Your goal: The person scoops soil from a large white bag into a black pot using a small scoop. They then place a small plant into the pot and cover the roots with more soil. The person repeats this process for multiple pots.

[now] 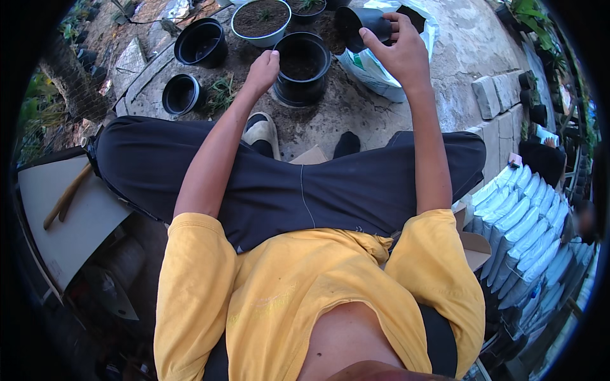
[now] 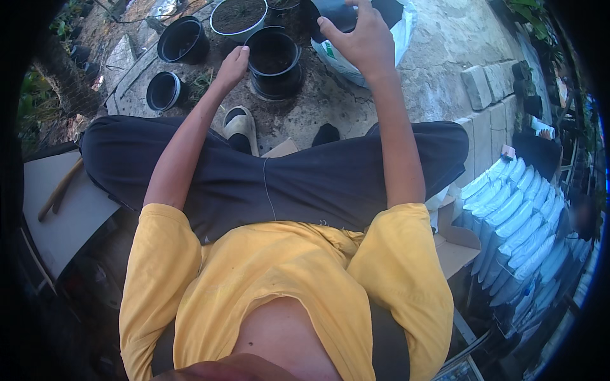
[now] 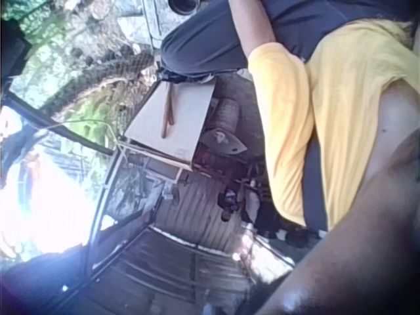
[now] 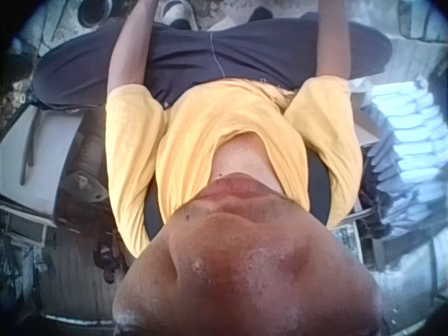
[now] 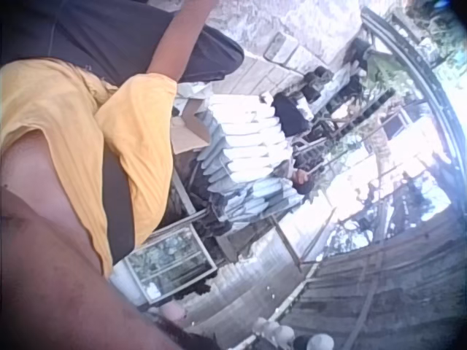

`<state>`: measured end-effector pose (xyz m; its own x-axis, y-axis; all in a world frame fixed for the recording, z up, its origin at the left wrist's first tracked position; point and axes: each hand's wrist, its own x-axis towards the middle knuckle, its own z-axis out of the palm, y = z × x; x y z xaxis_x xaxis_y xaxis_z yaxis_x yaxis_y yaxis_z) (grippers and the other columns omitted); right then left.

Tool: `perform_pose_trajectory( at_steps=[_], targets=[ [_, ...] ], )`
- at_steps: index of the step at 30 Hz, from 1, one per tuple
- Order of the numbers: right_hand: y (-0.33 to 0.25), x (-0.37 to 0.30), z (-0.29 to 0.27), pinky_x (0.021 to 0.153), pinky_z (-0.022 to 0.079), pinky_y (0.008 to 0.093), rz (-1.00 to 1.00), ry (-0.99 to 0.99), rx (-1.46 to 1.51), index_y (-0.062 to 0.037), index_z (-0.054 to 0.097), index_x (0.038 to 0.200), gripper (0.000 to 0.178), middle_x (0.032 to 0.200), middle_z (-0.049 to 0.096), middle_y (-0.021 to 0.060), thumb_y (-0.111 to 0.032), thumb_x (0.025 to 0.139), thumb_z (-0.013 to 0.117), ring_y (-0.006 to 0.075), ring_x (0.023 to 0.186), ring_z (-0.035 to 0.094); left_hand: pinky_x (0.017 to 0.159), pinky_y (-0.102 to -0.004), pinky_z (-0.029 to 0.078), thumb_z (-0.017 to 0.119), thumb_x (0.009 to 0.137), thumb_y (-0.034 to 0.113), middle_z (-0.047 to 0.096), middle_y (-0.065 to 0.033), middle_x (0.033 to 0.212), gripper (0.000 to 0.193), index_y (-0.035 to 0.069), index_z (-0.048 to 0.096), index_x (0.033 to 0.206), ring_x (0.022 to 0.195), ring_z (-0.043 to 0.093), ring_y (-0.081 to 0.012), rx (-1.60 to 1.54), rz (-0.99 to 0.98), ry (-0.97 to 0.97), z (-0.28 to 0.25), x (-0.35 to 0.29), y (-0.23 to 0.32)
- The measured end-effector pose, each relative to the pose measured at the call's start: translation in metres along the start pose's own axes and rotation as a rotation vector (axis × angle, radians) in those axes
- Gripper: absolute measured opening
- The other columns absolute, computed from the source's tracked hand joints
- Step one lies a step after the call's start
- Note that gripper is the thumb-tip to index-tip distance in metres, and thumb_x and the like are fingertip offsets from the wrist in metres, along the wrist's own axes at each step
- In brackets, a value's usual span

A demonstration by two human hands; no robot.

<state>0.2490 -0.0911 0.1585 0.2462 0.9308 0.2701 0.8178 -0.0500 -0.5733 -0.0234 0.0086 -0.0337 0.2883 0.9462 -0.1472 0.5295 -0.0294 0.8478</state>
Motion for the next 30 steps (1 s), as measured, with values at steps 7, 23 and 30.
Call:
perform_pose_trajectory(
  at_steps=[7, 23, 30],
  targets=[
    [0.110, 0.004, 0.028, 0.082, 0.055, 0.0513, 0.078, 0.096, -0.628, -0.0058, 0.054, 0.124, 0.071, 0.115, 0.059, 0.0202, -0.049, 0.074, 0.077, 0.0413, 0.107, 0.059, 0.071, -0.0363, 0.050, 0.041, 0.106, 0.037, 0.060, -0.0091, 0.085, 0.042, 0.000, 0.057, 0.097, 0.076, 0.060, -0.0187, -0.012, -0.022, 0.001, 0.002, 0.006, -0.009],
    [0.183, 0.004, 0.108, 0.095, 0.052, 0.0429, 0.353, -0.292, -0.095, -0.0070, 0.063, 0.126, 0.060, 0.118, 0.068, 0.0229, -0.046, 0.081, 0.074, 0.0383, 0.112, 0.065, 0.087, -0.0467, 0.046, 0.041, 0.103, 0.038, 0.065, -0.0242, 0.097, 0.045, -0.002, 0.060, 0.101, 0.097, 0.063, -0.0403, -0.083, -0.073, -0.039, -0.004, 0.005, -0.002],
    [0.172, 0.018, 0.047, 0.092, 0.052, 0.0373, 0.580, -0.156, 0.270, 0.0012, 0.066, 0.119, 0.073, 0.105, 0.072, 0.0195, -0.058, 0.077, 0.074, 0.0286, 0.101, 0.069, 0.080, -0.0413, 0.051, 0.038, 0.102, 0.055, 0.062, -0.0138, 0.108, 0.058, 0.003, 0.055, 0.122, 0.095, 0.063, -0.0266, -0.233, -0.254, -0.112, -0.011, -0.005, 0.013]
  ],
)
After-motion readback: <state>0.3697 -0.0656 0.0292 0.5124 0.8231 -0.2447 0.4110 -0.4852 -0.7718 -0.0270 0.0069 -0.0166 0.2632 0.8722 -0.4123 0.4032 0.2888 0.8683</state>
